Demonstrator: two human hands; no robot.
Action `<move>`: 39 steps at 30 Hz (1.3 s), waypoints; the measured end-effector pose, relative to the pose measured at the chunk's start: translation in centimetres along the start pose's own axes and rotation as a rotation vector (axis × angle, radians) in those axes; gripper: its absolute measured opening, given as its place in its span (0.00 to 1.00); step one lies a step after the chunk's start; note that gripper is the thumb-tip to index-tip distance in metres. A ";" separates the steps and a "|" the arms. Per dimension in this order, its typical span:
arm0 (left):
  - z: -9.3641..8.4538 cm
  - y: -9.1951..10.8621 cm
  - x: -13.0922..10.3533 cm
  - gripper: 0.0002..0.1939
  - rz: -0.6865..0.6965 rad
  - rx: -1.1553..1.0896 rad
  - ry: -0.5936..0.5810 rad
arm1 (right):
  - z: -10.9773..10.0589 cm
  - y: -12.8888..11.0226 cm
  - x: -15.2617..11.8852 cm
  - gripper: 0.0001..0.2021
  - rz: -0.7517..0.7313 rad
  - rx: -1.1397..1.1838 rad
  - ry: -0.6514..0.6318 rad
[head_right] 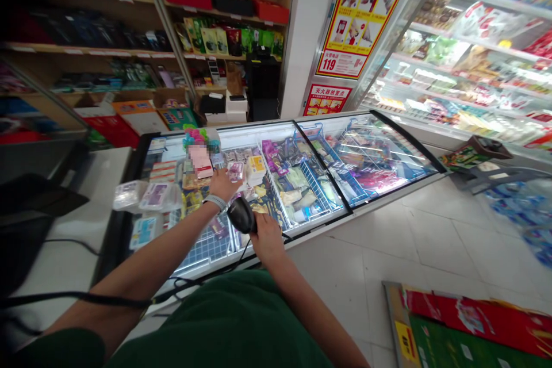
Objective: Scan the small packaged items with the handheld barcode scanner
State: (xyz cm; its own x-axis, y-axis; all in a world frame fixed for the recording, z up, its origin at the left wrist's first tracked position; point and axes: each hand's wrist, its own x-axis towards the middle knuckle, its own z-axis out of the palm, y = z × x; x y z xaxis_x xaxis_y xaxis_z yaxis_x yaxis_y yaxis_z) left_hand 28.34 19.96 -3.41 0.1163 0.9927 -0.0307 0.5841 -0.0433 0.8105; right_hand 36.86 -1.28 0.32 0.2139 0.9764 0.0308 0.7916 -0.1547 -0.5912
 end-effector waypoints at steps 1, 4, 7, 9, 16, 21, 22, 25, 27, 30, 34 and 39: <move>-0.5 -0.2 0.0 0.34 -0.012 -0.063 -0.013 | 0.0 0.1 0.0 0.21 0.005 0.016 0.007; -2.6 -1.2 -0.4 0.35 -0.082 -0.292 -0.085 | -0.4 0.1 -0.1 0.20 0.024 0.074 0.025; -5.8 -3.0 -1.8 0.28 -0.191 -0.569 -0.233 | -1.1 -0.2 0.0 0.16 0.035 0.142 0.022; -8.2 -4.5 -3.2 0.24 -0.264 -0.757 -0.340 | -1.7 -0.6 0.2 0.13 0.028 0.205 -0.011; -13.2 -8.0 -8.9 0.22 -0.398 -1.256 -0.437 | -3.0 -3.0 1.2 0.11 -0.076 0.296 -0.203; -14.7 -9.3 -11.2 0.22 -0.407 -1.408 -0.419 | -2.6 -4.5 1.7 0.13 -0.149 0.246 -0.261; -15.0 -9.6 -11.6 0.22 -0.408 -1.420 -0.412 | -2.5 -4.8 1.7 0.13 -0.163 0.237 -0.267; -15.6 -10.4 -12.5 0.22 -0.411 -1.424 -0.386 | -2.3 -5.4 1.8 0.13 -0.208 0.217 -0.290; -15.9 -10.9 -13.0 0.22 -0.412 -1.405 -0.362 | -2.1 -5.8 1.8 0.13 -0.224 0.205 -0.302; -16.0 -11.4 -13.5 0.22 -0.405 -1.348 -0.315 | -1.9 -6.2 1.7 0.14 -0.229 0.190 -0.311; -16.2 -11.8 -14.1 0.23 -0.380 -1.205 -0.231 | -1.6 -6.4 1.7 0.13 -0.243 0.184 -0.326; -16.8 -13.3 -14.7 0.25 -0.325 -0.888 0.000 | -1.1 -6.1 1.8 0.10 -0.252 0.155 -0.310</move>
State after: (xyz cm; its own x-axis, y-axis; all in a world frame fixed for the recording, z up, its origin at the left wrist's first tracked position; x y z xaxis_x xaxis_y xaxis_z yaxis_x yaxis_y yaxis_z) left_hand 5.37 7.82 -3.98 0.0556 0.9412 -0.3331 -0.2375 0.3365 0.9112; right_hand 33.09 1.28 4.84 -0.1759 0.9836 -0.0404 0.6967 0.0954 -0.7110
